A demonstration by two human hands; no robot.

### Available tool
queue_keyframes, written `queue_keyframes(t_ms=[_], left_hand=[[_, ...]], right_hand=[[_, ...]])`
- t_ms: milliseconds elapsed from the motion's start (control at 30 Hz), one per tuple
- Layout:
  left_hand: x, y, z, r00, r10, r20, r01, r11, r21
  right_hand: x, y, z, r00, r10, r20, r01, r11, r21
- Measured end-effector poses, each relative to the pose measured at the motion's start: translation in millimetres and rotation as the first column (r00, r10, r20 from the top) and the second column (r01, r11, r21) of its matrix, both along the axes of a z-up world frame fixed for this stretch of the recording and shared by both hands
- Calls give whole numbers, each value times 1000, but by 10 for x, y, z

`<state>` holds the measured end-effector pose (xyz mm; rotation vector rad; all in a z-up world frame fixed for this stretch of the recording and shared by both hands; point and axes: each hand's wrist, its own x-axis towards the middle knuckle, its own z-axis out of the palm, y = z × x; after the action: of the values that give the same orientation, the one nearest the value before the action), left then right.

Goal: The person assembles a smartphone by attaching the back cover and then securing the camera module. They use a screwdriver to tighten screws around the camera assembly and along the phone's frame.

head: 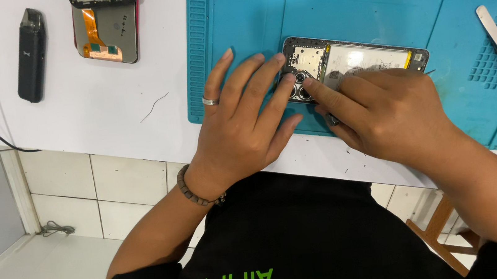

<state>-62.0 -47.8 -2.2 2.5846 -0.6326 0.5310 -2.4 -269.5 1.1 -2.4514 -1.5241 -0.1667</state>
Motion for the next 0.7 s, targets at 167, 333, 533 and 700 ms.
queue_keyframes(t_ms=[167,333,533,700], left_hand=[[11,-2,2,1000,-3,-8,4,1000,24],[18,3,-19,1000,6,7,-6,999,31],[9,19,-12,1000,10,-11,-11,1000,-20],[4,27,-16,999,15,-35,-16,999,-48]], right_hand=[[-10,3,5,1000,-1,10,1,1000,-25],[30,55,26,998,-8,55,10,999,-38],[11,64,17,997,-29,65,31,999,-35],[17,41,12,998,-60,15,59,996,72]])
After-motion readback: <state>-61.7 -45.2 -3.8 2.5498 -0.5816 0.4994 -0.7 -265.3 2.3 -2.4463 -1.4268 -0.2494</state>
